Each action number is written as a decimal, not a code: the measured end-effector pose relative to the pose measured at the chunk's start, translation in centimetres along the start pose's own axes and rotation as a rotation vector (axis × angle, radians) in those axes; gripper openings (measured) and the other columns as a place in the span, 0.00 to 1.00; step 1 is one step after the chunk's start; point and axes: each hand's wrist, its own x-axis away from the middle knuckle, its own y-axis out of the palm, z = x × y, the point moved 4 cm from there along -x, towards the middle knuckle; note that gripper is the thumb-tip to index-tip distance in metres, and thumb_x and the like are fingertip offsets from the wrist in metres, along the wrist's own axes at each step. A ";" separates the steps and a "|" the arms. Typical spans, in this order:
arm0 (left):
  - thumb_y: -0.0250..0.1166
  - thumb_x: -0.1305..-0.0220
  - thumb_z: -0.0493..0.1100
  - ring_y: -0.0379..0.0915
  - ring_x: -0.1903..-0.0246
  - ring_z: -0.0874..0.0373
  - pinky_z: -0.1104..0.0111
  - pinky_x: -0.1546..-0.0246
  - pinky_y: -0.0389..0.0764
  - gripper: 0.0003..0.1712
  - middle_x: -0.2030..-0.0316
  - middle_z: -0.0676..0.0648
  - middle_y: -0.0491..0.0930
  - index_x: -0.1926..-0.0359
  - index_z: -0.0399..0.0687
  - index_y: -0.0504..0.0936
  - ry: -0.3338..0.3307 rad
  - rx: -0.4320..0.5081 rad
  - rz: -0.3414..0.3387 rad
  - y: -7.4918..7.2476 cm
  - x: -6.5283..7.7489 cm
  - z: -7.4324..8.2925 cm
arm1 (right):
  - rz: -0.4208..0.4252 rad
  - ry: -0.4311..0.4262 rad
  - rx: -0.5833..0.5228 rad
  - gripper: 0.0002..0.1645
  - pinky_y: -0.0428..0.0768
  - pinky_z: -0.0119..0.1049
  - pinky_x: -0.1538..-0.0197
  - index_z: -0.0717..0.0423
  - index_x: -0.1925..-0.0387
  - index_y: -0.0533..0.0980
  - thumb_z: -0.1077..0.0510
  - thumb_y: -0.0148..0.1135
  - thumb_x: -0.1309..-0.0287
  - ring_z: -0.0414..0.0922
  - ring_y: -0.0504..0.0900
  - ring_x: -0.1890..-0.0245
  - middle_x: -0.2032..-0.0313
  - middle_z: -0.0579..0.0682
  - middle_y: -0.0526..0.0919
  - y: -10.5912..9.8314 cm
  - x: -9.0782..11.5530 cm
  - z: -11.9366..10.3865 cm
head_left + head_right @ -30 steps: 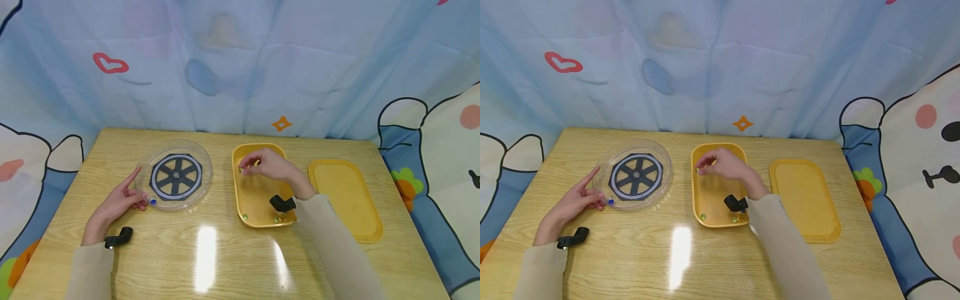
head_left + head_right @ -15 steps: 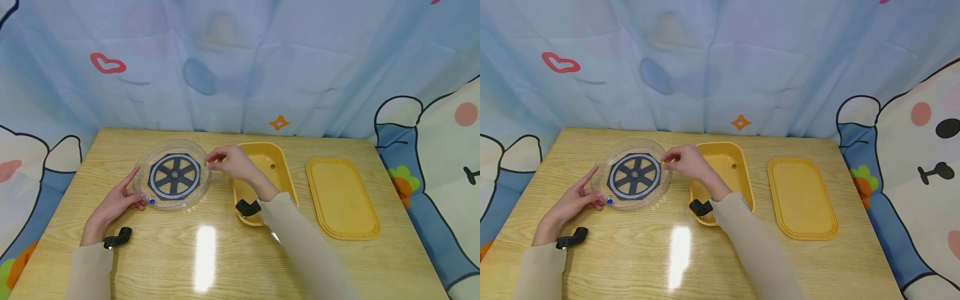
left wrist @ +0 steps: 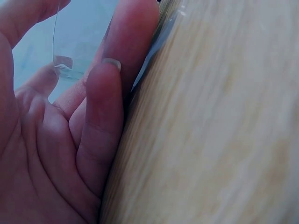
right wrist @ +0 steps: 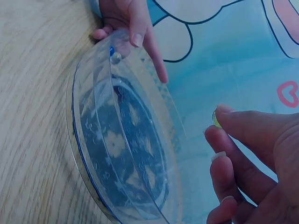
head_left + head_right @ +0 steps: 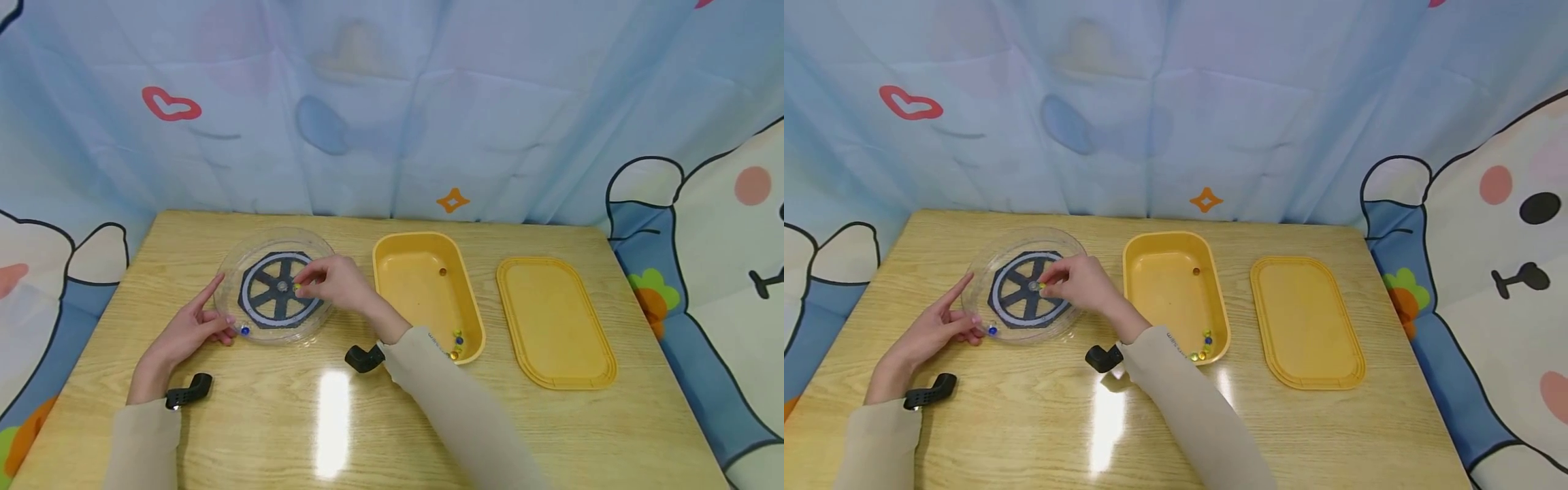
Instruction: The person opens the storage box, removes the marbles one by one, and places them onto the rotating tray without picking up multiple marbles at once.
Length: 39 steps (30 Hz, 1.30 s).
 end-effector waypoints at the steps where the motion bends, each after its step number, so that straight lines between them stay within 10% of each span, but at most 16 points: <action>1: 0.62 0.29 0.37 0.84 0.74 0.51 0.65 0.67 0.85 0.51 0.69 0.40 0.86 0.19 0.56 0.37 0.002 0.000 -0.004 0.0 0.0 0.0 | -0.003 0.006 -0.002 0.08 0.75 0.29 0.68 0.53 0.59 0.86 0.58 0.72 0.41 0.41 0.78 0.70 0.67 0.42 0.85 0.2 0.0 0.0; 13: 0.61 0.29 0.35 0.83 0.74 0.52 0.65 0.67 0.85 0.51 0.70 0.40 0.86 0.20 0.55 0.37 0.009 0.019 -0.002 0.1 0.2 0.1 | -0.004 0.055 -0.014 0.12 0.76 0.30 0.67 0.55 0.54 0.86 0.58 0.70 0.39 0.41 0.79 0.68 0.64 0.41 0.86 -0.6 0.0 0.1; 26: 0.61 0.29 0.34 0.83 0.75 0.51 0.65 0.68 0.85 0.51 0.70 0.37 0.85 0.20 0.53 0.35 0.035 0.013 -0.009 0.1 0.0 0.4 | 0.027 0.049 -0.028 0.09 0.80 0.36 0.59 0.56 0.58 0.87 0.60 0.71 0.40 0.45 0.82 0.62 0.61 0.46 0.88 -8.3 1.9 1.3; 31: 0.61 0.29 0.34 0.83 0.75 0.51 0.65 0.67 0.85 0.51 0.70 0.37 0.85 0.20 0.54 0.36 0.044 0.009 -0.012 0.1 -0.1 0.4 | -0.036 0.069 -0.059 0.08 0.81 0.48 0.53 0.58 0.59 0.86 0.61 0.70 0.40 0.46 0.83 0.60 0.61 0.48 0.88 -10.7 2.7 3.5; 39: 0.61 0.29 0.35 0.83 0.74 0.51 0.64 0.67 0.86 0.51 0.70 0.38 0.85 0.20 0.53 0.36 0.032 0.009 -0.009 0.0 0.0 0.0 | -0.235 0.088 0.050 0.07 0.81 0.41 0.56 0.59 0.62 0.87 0.61 0.73 0.44 0.47 0.83 0.63 0.66 0.46 0.87 -11.7 4.0 7.1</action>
